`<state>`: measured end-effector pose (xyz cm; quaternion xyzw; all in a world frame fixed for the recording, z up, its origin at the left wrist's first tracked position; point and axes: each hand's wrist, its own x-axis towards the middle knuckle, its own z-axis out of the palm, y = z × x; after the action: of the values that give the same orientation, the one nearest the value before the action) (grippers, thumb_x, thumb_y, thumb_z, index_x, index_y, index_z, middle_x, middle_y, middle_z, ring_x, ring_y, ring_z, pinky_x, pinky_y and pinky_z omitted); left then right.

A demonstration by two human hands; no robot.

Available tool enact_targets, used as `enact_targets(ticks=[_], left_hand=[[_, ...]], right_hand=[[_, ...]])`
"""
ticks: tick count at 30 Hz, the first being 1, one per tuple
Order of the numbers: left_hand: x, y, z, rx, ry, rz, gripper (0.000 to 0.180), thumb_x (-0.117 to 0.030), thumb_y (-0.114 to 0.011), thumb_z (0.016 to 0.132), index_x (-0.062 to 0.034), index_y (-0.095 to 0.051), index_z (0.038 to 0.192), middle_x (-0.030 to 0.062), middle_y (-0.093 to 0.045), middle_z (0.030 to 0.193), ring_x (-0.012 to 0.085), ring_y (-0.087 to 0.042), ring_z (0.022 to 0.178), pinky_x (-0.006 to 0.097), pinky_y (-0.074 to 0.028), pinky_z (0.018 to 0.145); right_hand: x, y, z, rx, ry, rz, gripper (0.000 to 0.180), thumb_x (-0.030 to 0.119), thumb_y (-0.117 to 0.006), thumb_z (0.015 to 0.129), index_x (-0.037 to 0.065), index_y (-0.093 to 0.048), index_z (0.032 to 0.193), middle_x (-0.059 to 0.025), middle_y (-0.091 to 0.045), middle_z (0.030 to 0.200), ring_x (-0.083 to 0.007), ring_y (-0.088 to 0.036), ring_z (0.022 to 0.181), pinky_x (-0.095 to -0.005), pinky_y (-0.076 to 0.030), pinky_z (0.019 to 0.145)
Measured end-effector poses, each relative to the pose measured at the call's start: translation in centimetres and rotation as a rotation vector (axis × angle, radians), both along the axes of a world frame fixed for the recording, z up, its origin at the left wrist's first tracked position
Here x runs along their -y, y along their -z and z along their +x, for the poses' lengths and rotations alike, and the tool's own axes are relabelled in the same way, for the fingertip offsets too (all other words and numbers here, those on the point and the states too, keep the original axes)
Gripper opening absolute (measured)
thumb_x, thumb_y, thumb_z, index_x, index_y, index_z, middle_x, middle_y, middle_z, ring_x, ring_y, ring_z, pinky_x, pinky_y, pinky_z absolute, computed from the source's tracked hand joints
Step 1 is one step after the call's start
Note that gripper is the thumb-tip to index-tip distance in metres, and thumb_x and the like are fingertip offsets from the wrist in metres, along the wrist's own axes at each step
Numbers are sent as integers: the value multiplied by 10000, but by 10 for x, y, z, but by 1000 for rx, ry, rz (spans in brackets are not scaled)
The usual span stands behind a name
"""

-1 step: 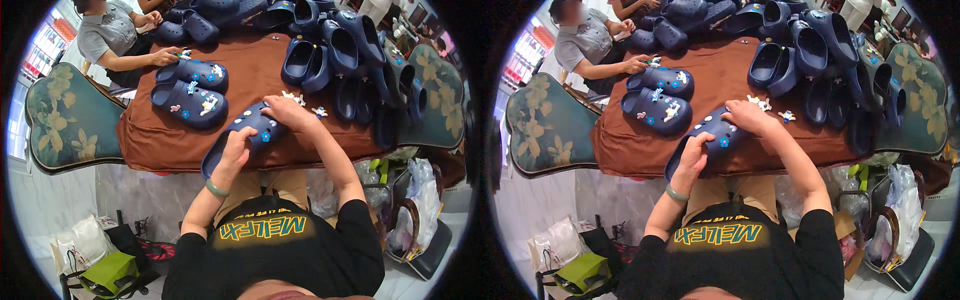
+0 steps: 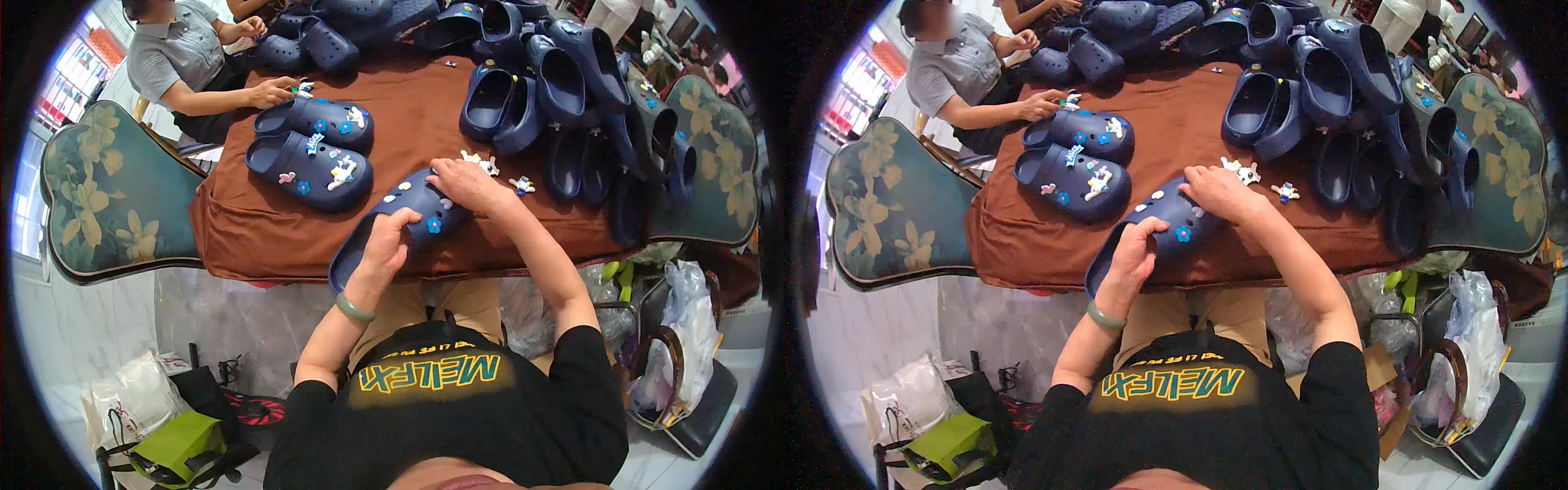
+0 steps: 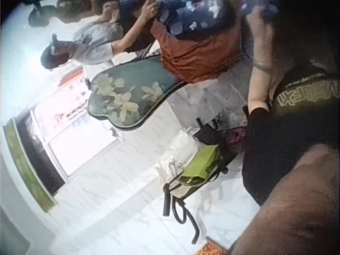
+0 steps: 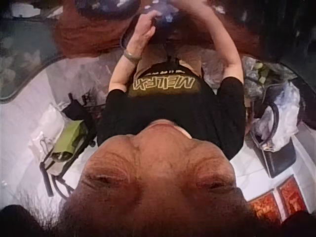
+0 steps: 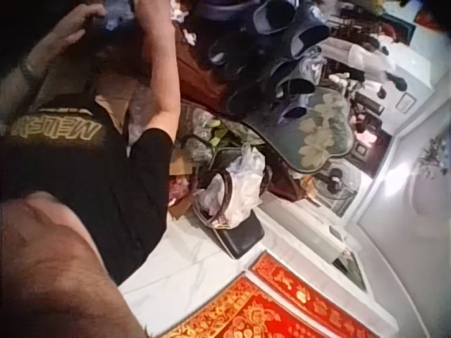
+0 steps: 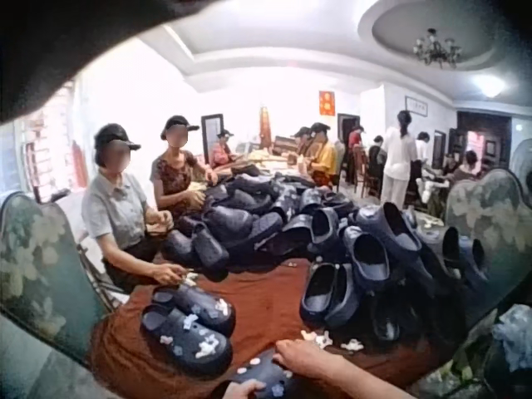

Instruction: Attaching decorative jibbitz charms to the holes of rubber clog shoes.

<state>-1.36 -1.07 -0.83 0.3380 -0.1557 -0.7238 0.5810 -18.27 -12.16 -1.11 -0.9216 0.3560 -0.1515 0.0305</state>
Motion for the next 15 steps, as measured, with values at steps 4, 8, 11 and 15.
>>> enact_targets(ticks=[4,8,11,15], left_hand=[[0,14,5,-51,8,-31,128,40,-617,718,31,-646,842,87,-655,866,191,-629,825,315,-499,794],[-3,16,4,-58,-14,-70,111,47,-629,720,43,-655,828,94,-661,863,183,-632,804,319,-501,783],[-6,18,10,-17,28,-63,168,58,-629,722,28,-634,887,67,-648,876,167,-632,807,303,-507,762],[-6,20,3,-33,82,-79,262,66,-645,712,19,-625,970,83,-651,936,185,-639,854,316,-510,800]], right_hand=[[8,-1,14,-68,91,13,239,230,-490,935,5,-519,859,-198,-646,780,-339,-658,732,-444,-524,656],[23,4,10,39,255,77,267,253,-471,939,1,-528,870,-236,-636,759,-403,-638,788,-488,-502,709],[30,8,7,154,401,236,281,265,-483,920,-3,-565,900,-253,-641,836,-415,-623,868,-505,-479,782],[56,10,-30,204,410,426,381,337,-586,833,-37,-656,833,-274,-631,850,-421,-617,837,-468,-479,760]])
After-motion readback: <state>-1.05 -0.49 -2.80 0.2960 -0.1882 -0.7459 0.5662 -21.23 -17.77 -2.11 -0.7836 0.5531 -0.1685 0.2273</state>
